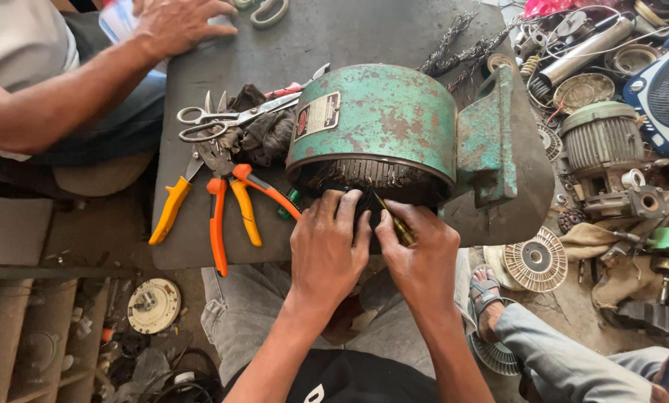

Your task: The person uses a screwdriver and pliers to remove and adjust wires on a green electric motor rotor clamped in a vise. They repeatedly pull out wire strands, trim them, and reinsert them into the rotor slots while another person works nearby with tape and scissors.

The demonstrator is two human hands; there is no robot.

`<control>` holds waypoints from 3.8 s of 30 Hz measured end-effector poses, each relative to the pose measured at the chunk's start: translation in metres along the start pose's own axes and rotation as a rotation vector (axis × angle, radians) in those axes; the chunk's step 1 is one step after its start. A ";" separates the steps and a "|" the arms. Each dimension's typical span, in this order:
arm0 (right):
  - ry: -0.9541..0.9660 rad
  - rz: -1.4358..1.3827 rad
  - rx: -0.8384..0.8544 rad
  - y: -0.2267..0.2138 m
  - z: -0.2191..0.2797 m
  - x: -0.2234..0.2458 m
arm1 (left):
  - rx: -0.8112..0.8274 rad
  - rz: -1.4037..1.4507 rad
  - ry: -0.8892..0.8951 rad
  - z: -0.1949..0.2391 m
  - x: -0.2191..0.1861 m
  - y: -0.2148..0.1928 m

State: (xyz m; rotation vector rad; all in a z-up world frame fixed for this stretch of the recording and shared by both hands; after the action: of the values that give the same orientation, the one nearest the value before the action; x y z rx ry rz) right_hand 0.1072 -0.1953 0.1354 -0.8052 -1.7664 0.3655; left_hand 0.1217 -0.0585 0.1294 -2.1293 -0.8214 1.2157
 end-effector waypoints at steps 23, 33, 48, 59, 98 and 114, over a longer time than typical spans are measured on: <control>0.148 -0.183 0.019 -0.004 0.040 -0.024 | 0.176 0.306 -0.180 -0.006 0.000 -0.014; 0.035 -0.267 0.108 -0.020 0.041 -0.009 | 0.166 0.287 -0.181 -0.007 -0.010 -0.041; 0.676 -0.849 0.367 0.048 0.021 -0.038 | 0.259 0.358 -0.433 0.061 0.024 -0.006; 0.877 -1.031 0.470 0.038 0.115 -0.038 | -0.120 -0.088 0.250 0.173 0.031 -0.019; -0.113 0.068 0.269 -0.121 0.077 -0.036 | 0.574 0.542 -0.024 0.022 0.005 -0.066; 0.286 0.103 -0.395 -0.157 0.043 -0.132 | 0.191 0.412 -0.155 0.009 0.006 -0.059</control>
State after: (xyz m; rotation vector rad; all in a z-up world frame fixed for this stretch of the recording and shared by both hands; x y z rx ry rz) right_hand 0.0356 -0.3918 0.1208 -1.1701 -1.5489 -0.0382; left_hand 0.1025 -0.0140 0.1643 -2.1254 -0.3124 1.6124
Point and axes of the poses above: each hand's wrist, its own z-axis away from the middle knuckle, its own y-axis out of the palm, x = y × z, the point moved 5 cm from there along -z, towards the middle knuckle, and after that the axes turned 5 degrees about x, right-handed, at the moved point
